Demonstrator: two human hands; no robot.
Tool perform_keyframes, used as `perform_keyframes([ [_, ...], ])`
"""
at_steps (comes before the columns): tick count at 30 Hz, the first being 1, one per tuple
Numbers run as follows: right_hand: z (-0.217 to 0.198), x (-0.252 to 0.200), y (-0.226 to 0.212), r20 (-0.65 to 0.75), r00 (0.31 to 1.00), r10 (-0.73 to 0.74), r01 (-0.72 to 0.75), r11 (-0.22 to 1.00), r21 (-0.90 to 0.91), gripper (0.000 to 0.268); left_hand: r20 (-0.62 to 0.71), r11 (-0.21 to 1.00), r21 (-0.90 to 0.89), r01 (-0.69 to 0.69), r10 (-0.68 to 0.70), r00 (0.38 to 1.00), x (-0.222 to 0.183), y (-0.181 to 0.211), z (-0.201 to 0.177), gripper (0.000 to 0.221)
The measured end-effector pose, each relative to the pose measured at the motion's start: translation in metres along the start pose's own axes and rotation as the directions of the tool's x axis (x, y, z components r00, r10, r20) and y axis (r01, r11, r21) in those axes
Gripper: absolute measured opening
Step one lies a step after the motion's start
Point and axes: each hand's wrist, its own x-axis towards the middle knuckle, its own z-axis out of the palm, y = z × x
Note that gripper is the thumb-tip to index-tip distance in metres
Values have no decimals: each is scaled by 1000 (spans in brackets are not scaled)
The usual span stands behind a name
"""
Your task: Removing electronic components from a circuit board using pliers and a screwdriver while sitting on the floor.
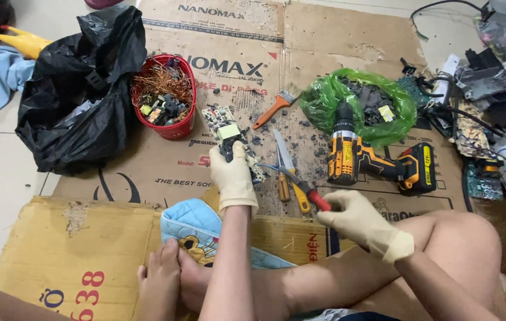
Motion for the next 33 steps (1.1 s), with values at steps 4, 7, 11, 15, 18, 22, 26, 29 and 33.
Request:
perform_keyframes([
  [4, 3, -15, -7, -62, 996, -61, 57, 996, -65, 13, -15, 999, -35, -15, 15, 1000, 1, -3, 7, 33],
  [7, 3, -23, -11, -110, 989, -94, 77, 986, -147, 5, -30, 997, -57, -46, 44, 999, 2, -8, 13, 32],
  [11, 8, -17, 1, -126, 979, -161, 141, 978, -154, 8, -61, 992, -90, -86, 81, 995, 6, -13, 22, 31],
  [15, 13, -16, 5, -119, 965, -232, 202, 954, -220, 15, -58, 992, -85, -90, 85, 995, 4, -13, 24, 41],
  [18, 16, -18, 8, -138, 957, -254, 227, 956, -187, 16, -44, 993, -97, -71, 67, 997, 7, -18, 24, 38],
  [22, 19, -17, 7, -130, 945, -298, 262, 935, -240, 19, 148, 919, -393, -30, 95, 984, -15, 18, -11, 19],
  [26, 18, -21, 5, -184, 883, -432, 398, 896, -196, 14, 326, 839, -421, 345, -215, 921, -11, 29, -22, 70],
  [29, 17, -20, 7, -204, 865, -459, 421, 884, -204, 15, 381, 674, -623, 397, -182, 906, -9, 23, -20, 64],
  [33, 19, -12, 16, -240, 886, -396, 343, 910, -234, 18, 473, 469, -747, 471, -122, 872, -10, 17, -17, 46],
])
